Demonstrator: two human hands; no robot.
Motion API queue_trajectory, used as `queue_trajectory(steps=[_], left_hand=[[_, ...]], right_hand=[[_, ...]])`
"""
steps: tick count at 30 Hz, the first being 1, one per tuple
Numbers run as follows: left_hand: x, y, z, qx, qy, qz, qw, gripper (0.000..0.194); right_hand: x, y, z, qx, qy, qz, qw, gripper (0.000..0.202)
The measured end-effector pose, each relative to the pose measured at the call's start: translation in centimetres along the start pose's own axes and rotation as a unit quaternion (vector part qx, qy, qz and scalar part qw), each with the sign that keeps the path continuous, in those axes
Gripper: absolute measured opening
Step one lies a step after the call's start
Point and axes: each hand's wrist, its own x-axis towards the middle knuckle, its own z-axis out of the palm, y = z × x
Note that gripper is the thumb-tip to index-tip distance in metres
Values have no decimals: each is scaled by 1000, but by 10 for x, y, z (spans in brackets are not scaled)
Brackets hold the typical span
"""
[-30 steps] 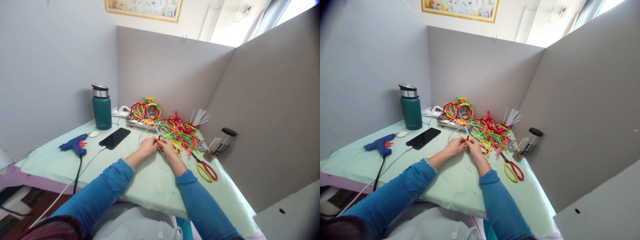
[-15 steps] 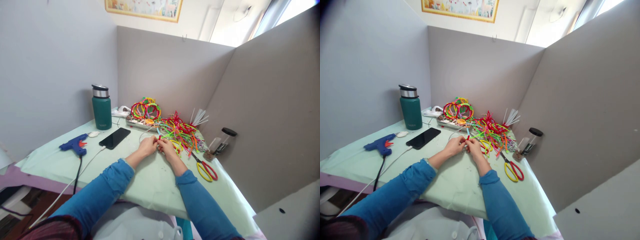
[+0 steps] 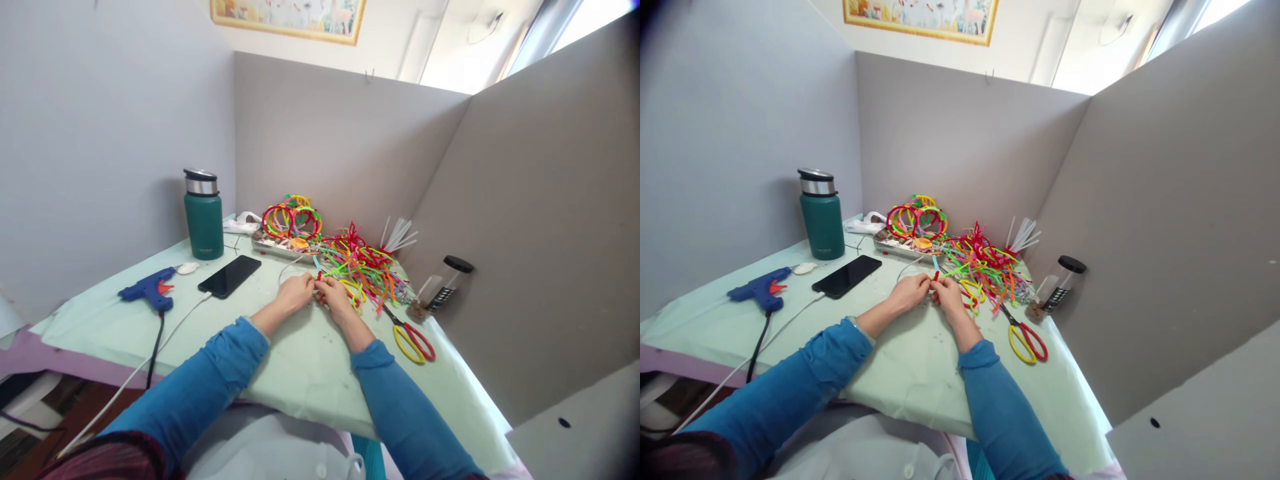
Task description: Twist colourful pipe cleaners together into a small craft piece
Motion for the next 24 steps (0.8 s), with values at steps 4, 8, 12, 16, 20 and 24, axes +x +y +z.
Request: queue_trajectory(steps=[4,8,12,16,20,24], left_hand=[[1,-2,2,16,6,-11,1000,37],[3,-3,3,22,9,-26,999,34],[3,-4,3,19,24,-26,999,33],[3,-4,4,5,45,-23,999,33],[5,-5,6,27,47,2,999,33],[6,-5,5,75,37,16,996,36]], right_hand=[[0,0,0,-5,3,2,1000,14],[-1,-1,0,-3,3,2,1000,13],[-1,-1,0,-1,1,3,1000,14],[0,1,0,1,1,2,1000,15],[0,1,-1,-1,2,5,1000,14],[-1,-1,0,-2,4,4,1000,13]])
